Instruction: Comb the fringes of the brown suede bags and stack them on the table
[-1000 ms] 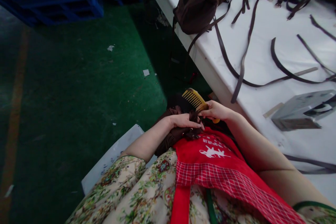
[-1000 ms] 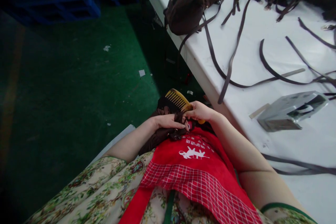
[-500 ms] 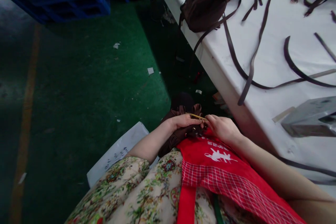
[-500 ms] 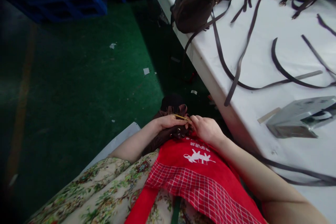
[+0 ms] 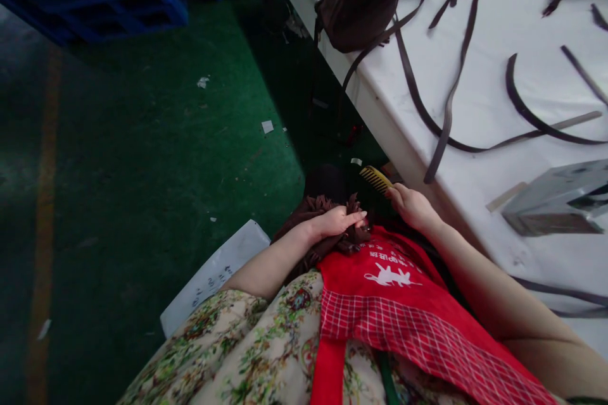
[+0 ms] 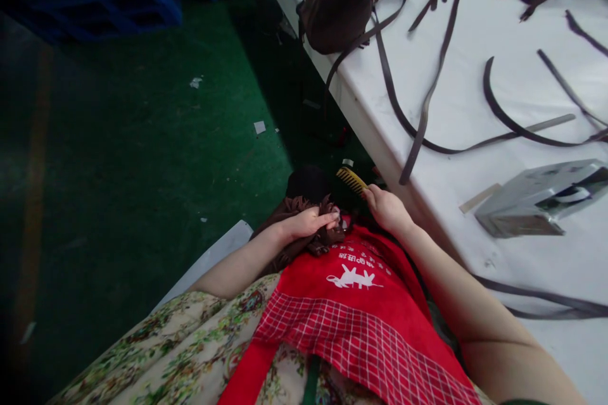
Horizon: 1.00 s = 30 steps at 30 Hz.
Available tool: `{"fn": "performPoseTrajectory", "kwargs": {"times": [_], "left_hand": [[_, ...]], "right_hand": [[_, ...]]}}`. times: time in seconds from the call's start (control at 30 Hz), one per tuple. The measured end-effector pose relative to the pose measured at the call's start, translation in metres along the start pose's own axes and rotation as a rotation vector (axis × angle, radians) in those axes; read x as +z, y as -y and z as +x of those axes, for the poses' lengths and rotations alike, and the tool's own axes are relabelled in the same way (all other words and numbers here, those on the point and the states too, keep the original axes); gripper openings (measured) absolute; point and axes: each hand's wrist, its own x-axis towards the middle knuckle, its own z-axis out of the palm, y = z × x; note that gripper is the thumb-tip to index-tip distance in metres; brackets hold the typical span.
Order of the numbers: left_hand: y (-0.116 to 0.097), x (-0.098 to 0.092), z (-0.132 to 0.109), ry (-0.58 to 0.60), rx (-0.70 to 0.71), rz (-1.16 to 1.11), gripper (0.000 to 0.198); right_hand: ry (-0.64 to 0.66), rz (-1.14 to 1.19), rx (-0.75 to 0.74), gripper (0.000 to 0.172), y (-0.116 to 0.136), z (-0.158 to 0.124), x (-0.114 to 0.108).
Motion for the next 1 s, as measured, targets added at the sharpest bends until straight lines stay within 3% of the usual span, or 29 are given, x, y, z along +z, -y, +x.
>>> {"fn": "performPoseTrajectory", "kwargs": {"times": [0.1,0.2,0.37,0.57,0.77,0.87,1.0], "left_hand": [[0.000,-0.004,0.002,-0.009,-0.094,-0.119,0.037],[-0.002,-0.002,0.001,0.004,-0.109,-0.217,0.036],[-0.007,0.000,-0.004,0.001,-0.076,-0.274,0.038],[-0.007,0.002,-0.005,0.047,-0.064,-0.260,0.038],[-0.007,0.006,-0.008,0.028,0.013,-0.032,0.041],[-0.004,0.003,-0.008,0.002,0.009,-0.061,0.043],[0.001,-0.003,-0.006,-0.086,-0.076,-0.156,0.038]], "right_hand": [[0.018,0.041,-0.256,0.036,0.030,-0.025,-0.009],[0.068,-0.134,-0.354,0.031,0.052,-0.041,-0.006],[0.063,-0.301,-0.262,0.027,0.057,-0.043,0.002],[0.154,-0.312,-0.176,0.024,0.058,-0.040,0.005],[0.245,-0.290,0.072,0.035,0.021,-0.012,0.024],[0.134,-0.169,0.111,0.039,0.004,-0.011,0.020],[-0.100,0.063,-0.110,0.040,0.017,-0.035,0.004]]}}
